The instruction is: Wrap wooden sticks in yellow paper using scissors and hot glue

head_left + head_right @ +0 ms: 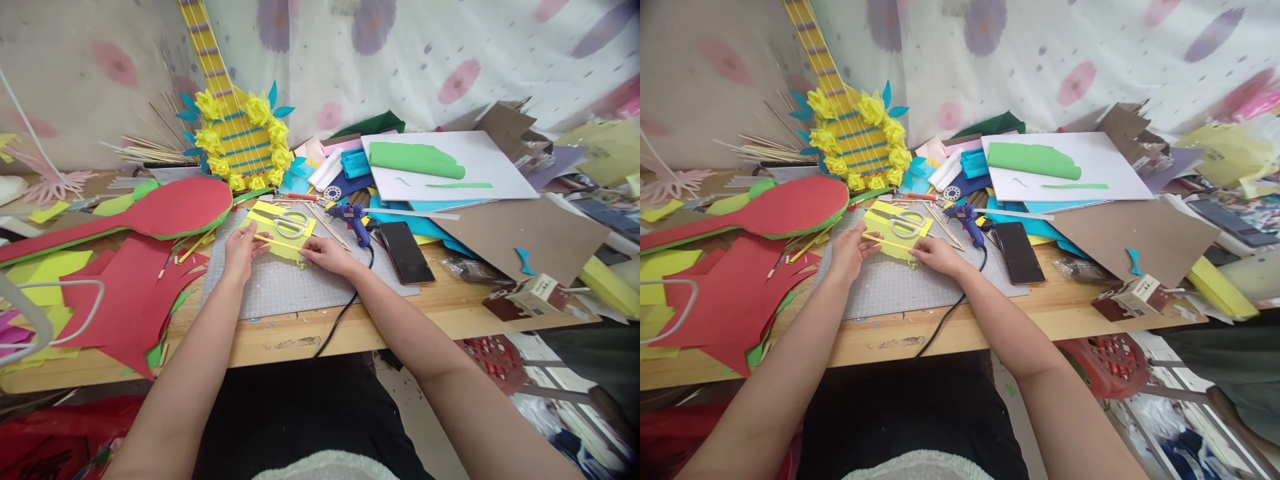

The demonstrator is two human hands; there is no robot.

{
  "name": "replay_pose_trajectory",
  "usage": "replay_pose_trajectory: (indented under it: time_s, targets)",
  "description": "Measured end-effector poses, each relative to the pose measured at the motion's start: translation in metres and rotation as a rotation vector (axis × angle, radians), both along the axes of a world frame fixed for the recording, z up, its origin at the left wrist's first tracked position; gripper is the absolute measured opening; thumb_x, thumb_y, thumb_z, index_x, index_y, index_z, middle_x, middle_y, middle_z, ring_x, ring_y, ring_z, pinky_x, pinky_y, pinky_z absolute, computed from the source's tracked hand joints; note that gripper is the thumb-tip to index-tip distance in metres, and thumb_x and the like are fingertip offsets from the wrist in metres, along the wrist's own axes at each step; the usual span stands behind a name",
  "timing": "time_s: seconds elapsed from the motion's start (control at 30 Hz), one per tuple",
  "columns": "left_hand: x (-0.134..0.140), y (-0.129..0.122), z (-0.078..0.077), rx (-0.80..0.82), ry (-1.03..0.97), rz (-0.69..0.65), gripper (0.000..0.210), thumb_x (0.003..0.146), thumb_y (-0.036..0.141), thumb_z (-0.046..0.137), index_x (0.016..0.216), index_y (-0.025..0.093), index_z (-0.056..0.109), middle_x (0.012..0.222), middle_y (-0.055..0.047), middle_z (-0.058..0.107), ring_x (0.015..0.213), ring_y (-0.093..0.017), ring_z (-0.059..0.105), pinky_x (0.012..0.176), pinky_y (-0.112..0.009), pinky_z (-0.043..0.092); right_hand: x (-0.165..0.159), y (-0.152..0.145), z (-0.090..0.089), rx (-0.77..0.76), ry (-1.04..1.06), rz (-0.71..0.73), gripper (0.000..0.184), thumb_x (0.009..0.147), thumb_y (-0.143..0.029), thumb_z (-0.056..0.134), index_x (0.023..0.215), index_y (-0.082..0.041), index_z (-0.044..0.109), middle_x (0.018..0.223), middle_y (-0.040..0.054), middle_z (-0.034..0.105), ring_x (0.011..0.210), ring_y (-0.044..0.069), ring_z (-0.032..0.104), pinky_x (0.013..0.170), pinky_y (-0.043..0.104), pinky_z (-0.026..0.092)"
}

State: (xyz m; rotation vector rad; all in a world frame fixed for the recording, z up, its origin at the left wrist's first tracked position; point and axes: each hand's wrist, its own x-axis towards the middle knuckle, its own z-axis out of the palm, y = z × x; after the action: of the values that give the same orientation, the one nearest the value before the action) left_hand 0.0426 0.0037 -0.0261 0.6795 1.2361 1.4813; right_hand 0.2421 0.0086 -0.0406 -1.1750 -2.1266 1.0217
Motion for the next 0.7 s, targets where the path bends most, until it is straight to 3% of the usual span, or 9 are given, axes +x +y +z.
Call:
replay_pose_trajectory:
  time_s: [0.13, 0.27, 0.37, 0.53, 0.7]
  targets:
    - [-0.0004, 0.0005, -0.003, 0.011, 0.033, 0.005, 0.017, 0.071, 0.021, 0.066, 0.077, 0.014, 0.051, 0.065, -0.004, 0.066, 0.063, -0.015, 0.066, 0.06, -0.025, 0.054, 0.0017, 0.0017, -0.0031, -0.013, 0.013, 0.001, 0.027, 0.081, -0.042, 0.049, 0.073, -0.016, 0.055, 0.059, -0.0015, 0.057, 0.055, 0.009, 0.047, 0.055, 0.021, 0.032]
    - [-0.0008, 0.0021, -0.0025, -0.025, 0.027, 0.054, 0.019, 0.08, 0.032, 0.055, 0.076, 0.013, 0.051, 0.062, -0.005, 0.065, 0.06, -0.015, 0.066, 0.056, -0.023, 0.052, 0.0021, 0.0015, -0.0029, 0.001, 0.006, 0.01, 0.026, 0.081, -0.041, 0.049, 0.073, -0.017, 0.055, 0.06, -0.0016, 0.058, 0.056, 0.009, 0.047, 0.057, 0.021, 0.033]
    - [-0.0017, 0.0015, -0.0005, -0.012, -0.023, 0.004, 0.025, 0.078, 0.037, 0.058, 0.076, 0.014, 0.052, 0.067, -0.006, 0.065, 0.062, -0.015, 0.066, 0.056, -0.023, 0.052, 0.0025, 0.0021, -0.0035, 0.007, -0.002, 0.005, 0.028, 0.082, -0.041, 0.046, 0.072, -0.016, 0.055, 0.06, -0.0016, 0.057, 0.055, 0.008, 0.046, 0.057, 0.021, 0.032]
    - [0.0013, -0.0018, -0.0012, 0.035, -0.064, -0.072, 0.026, 0.061, 0.01, 0.072, 0.078, 0.013, 0.052, 0.069, -0.002, 0.064, 0.066, -0.013, 0.065, 0.067, -0.025, 0.052, 0.0029, 0.0027, -0.005, 0.009, 0.027, -0.015, 0.028, 0.082, -0.042, 0.046, 0.073, -0.016, 0.055, 0.058, -0.0022, 0.056, 0.054, 0.008, 0.045, 0.056, 0.021, 0.032]
    - [0.0027, 0.001, -0.0027, 0.032, -0.127, -0.05, 0.021, 0.065, 0.005, 0.068, 0.077, 0.014, 0.052, 0.072, -0.003, 0.065, 0.065, -0.01, 0.064, 0.069, -0.024, 0.052, 0.0001, -0.0016, 0.0028, -0.047, 0.026, 0.033, 0.033, 0.082, -0.046, 0.046, 0.074, -0.016, 0.056, 0.063, 0.0001, 0.06, 0.052, 0.008, 0.046, 0.055, 0.021, 0.034]
